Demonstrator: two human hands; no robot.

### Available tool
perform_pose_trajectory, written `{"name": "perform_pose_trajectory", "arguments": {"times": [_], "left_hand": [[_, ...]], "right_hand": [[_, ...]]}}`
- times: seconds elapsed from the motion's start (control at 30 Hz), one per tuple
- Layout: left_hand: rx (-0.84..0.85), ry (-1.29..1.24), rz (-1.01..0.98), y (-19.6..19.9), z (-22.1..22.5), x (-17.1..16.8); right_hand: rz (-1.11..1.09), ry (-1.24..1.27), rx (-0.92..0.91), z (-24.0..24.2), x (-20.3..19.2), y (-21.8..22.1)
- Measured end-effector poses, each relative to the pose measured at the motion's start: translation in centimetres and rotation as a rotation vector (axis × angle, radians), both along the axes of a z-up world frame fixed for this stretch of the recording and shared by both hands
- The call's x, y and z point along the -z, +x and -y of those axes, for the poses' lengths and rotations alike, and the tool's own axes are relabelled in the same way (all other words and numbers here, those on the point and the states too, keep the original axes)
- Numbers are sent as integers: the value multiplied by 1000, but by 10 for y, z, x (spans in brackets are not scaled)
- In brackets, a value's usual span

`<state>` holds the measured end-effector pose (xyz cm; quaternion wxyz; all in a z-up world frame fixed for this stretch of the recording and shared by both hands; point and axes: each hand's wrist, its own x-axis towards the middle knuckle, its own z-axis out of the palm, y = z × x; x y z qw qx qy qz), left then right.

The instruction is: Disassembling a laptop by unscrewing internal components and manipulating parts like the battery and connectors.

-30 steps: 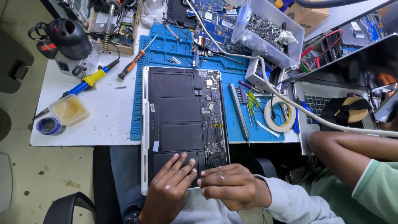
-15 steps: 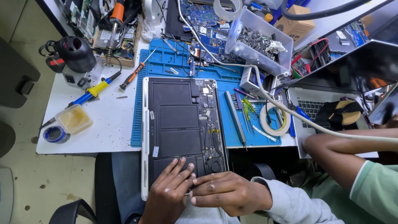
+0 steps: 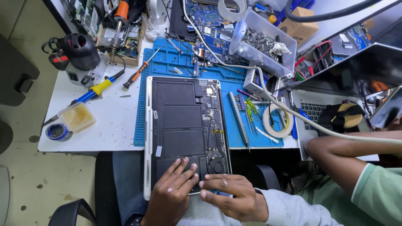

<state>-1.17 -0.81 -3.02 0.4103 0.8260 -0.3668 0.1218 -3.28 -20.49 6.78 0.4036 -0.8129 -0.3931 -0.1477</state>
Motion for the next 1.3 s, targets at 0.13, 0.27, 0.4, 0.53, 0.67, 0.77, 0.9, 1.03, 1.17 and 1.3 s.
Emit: {"name": "perform_pose_trajectory", "arguments": {"times": [0.13, 0.27, 0.4, 0.53, 0.67, 0.77, 0.9, 1.03, 1.17, 1.3], "left_hand": [[-10, -6, -16, 1, -1, 3], [26, 3, -31, 0, 0, -2], [5, 22, -18, -1, 0, -2], [-21, 8, 13, -1, 1, -5], [-10, 5, 4, 0, 2, 1], [-4, 7, -22, -3, 1, 4], [-35, -35, -19, -3, 3, 13], [-11, 19, 14, 0, 2, 5], [-3, 13, -3, 0, 0, 0], [9, 21, -13, 0, 0, 4]], "right_hand": [[-62, 11, -135, 4, -1, 13], [-301, 61, -448, 13, -11, 31], [-236, 134, -388, 11, -5, 34], [-79, 112, -197, 2, -8, 23], [77, -33, 28, 0, -7, 11], [41, -52, -4, -1, -6, 4], [-302, 4, -330, 6, -26, 12], [-311, 49, -379, 11, -11, 22], [-133, 92, -312, 3, -13, 27], [19, 5, 33, -3, -7, 6]]}}
